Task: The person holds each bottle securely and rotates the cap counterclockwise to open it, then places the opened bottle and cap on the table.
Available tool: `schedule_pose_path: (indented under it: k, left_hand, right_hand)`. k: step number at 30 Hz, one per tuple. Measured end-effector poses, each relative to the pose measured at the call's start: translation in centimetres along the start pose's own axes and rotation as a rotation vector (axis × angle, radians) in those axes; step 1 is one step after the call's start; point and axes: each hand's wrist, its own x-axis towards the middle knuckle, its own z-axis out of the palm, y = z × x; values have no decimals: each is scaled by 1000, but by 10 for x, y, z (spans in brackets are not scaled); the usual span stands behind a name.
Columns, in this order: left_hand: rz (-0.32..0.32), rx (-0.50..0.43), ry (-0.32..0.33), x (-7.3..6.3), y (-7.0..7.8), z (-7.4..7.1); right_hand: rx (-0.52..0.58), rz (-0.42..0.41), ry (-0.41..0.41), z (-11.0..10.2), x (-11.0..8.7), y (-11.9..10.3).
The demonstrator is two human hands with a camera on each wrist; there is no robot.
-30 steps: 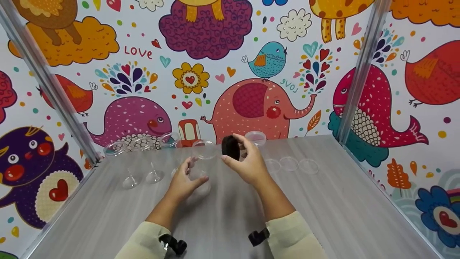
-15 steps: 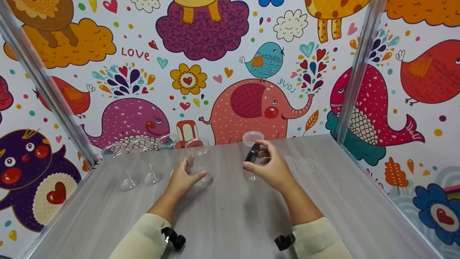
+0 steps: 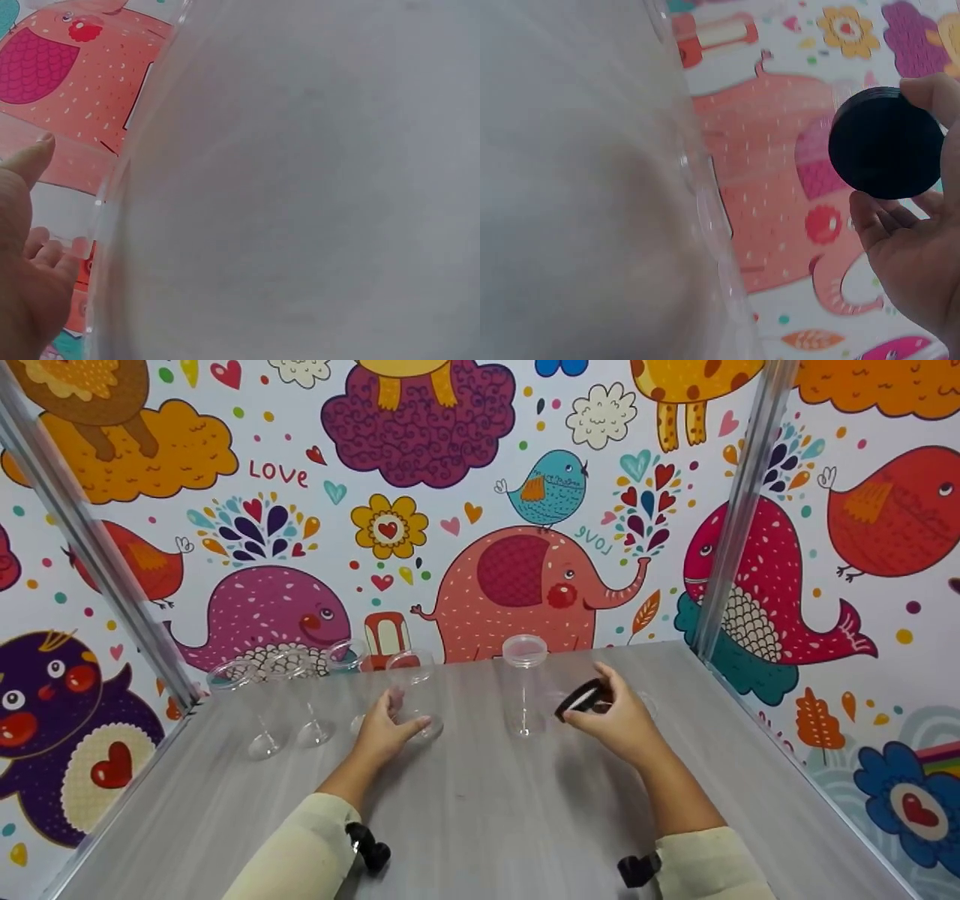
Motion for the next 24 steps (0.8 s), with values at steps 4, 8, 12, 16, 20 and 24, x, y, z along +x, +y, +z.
schedule_pose_path:
  k: [4, 8, 12, 16, 20, 24]
  left_hand:
    - [3, -10, -5, 4, -1, 0]
    - [-22, -4, -2, 7, -1, -1]
    - [-39, -13, 10, 10, -2, 0]
    - [-67, -15, 14, 11, -4, 3]
    - [-67, -19, 15, 11, -5, 6]
    - [-61, -23, 6, 10, -4, 8]
  right_hand:
    - [-65, 66, -22, -10, 3, 16]
    - [-121, 153, -53, -17, 5, 32]
    - [-155, 198, -78, -22, 5, 50]
    - [-193, 211, -97, -25, 5, 64]
    - [-226, 236, -109, -27, 5, 74]
    - [-289, 255, -108, -31, 5, 81]
